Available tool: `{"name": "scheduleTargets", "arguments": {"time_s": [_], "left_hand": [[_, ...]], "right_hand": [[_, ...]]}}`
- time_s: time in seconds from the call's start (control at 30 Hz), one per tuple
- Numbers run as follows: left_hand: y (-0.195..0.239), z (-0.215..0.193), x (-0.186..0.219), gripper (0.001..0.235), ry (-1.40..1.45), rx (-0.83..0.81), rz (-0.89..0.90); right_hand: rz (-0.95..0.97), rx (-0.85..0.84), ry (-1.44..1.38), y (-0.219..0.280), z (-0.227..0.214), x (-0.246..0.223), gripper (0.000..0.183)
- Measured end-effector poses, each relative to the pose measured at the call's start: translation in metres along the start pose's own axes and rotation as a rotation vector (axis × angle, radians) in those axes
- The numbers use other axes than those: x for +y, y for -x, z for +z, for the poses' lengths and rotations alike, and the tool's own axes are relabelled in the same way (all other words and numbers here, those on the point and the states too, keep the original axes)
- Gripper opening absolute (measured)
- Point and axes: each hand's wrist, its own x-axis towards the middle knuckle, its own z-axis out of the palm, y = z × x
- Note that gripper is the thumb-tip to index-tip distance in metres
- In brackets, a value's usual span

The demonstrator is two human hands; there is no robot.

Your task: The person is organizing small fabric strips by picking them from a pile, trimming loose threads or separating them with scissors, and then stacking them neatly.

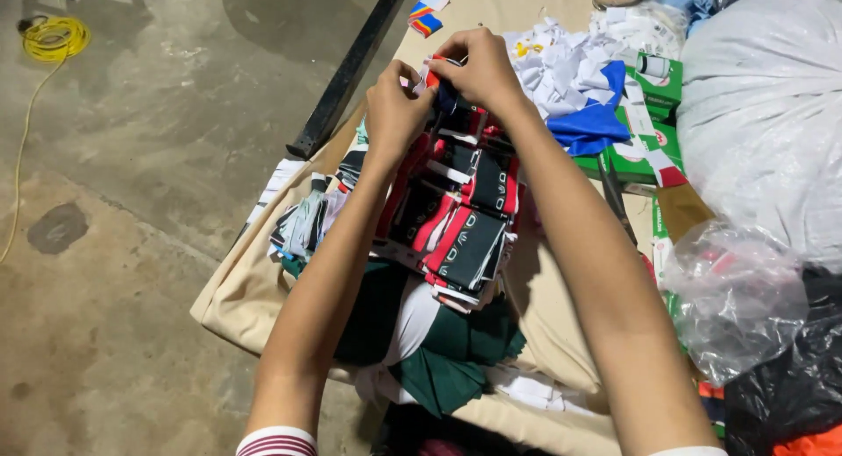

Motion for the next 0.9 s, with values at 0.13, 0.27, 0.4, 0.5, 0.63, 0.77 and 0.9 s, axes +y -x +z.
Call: {"name": "scheduleTargets", "arguments": {"time_s": [0.13,0.27,0.4,0.5,0.63,0.77,0.9], "left_hand": [[-0.049,0.021,-0.029,0.021,-0.026,-0.02,-0.082],[-0.077,0.039,-0.055,0.023,-0.118,-0.059,-0.175],[-0.071,0.026,-0.046,0.032,-0.227,-0.178,-0.245],[-0.072,0.023,-0.045,0.047,-0.253,-0.197,-0.203],[-0.078,0.029,-0.058,0.043,-0.276,-0.183,-0.142],[-0.078,0.034,-0.058,0.022,-0.24,-0.144,-0.191],[-0.074,0.034,-0.057,0.021,-0.302,-0.101,-0.14]], "right_hand": [[0.054,0.034,-0.033,-0.032,0.022,0.022,0.013],[0.095,-0.01,-0.036,-0.049,0.041,0.044,0.011],[0.211,-0.175,0.025,-0.052,0.053,0.054,0.018],[0.146,-0.251,0.074,-0.047,0.05,0.044,0.018],[0.165,-0.276,0.1,-0.04,0.045,0.029,0.02],[0.098,-0.205,0.257,-0.034,0.05,0.037,0.02],[0.058,-0.065,0.227,-0.027,0.058,0.054,0.037]]}}
